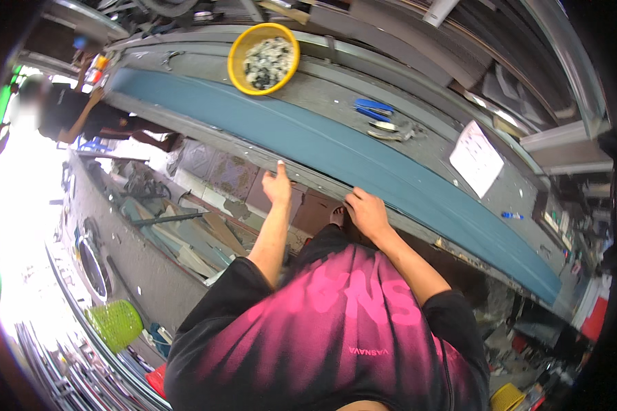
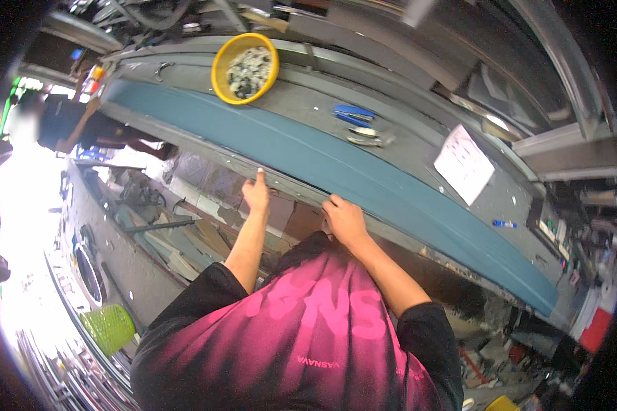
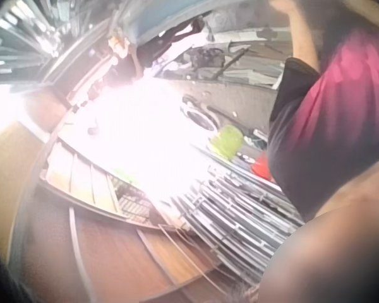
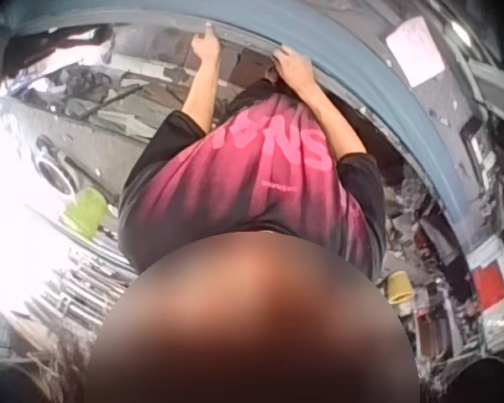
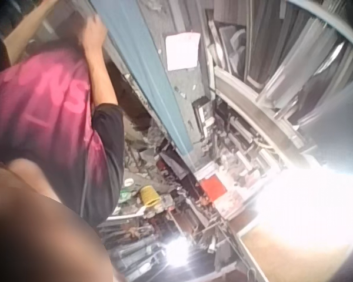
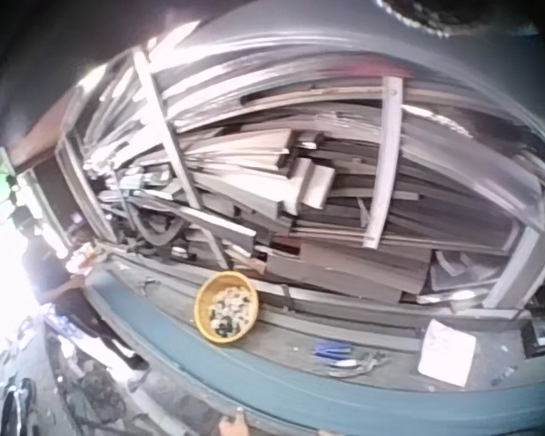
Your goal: The person assembles a window frame by inserting small plastic clips into the edge of a glass pane and then fitting a long blue rubber seal along the perimeter. They repeatedly pick up clips, place them into the frame edge, and press the seal into place, working along the length of the glass.
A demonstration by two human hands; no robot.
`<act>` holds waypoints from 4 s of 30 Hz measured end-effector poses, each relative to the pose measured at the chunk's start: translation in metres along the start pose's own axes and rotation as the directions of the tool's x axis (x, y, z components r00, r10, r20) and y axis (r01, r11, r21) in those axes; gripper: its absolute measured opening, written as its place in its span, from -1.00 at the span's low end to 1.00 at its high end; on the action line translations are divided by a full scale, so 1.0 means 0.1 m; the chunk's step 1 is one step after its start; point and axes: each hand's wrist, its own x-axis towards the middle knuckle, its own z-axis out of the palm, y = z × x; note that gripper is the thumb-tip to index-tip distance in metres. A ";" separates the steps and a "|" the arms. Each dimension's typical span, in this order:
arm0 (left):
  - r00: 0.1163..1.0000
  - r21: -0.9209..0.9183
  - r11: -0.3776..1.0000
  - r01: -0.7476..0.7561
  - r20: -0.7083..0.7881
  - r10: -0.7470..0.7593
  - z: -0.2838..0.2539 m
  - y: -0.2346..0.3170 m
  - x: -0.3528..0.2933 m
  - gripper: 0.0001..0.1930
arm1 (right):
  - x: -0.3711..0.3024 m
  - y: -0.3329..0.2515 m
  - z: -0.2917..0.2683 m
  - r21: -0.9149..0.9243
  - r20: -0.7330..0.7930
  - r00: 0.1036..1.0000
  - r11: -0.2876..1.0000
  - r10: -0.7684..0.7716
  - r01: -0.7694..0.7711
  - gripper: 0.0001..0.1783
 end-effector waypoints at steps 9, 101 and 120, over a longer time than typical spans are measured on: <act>0.994 -0.190 0.977 0.096 0.074 -0.083 -0.26 0.03 -0.55 -0.54 | -0.12 -0.18 -0.06 0.575 0.428 0.891 0.806 -0.149 -0.141 -0.87; -0.607 -0.286 0.757 -0.588 0.774 -0.179 1.30 0.48 -4.06 -0.28 | -0.59 0.88 -1.04 0.447 0.253 0.946 0.843 0.201 -0.298 -0.67; -0.287 -0.278 -0.076 -0.958 0.946 0.152 1.51 1.25 -1.72 0.51 | -1.13 0.56 -0.34 0.511 -0.335 0.762 0.786 0.554 -0.347 -0.82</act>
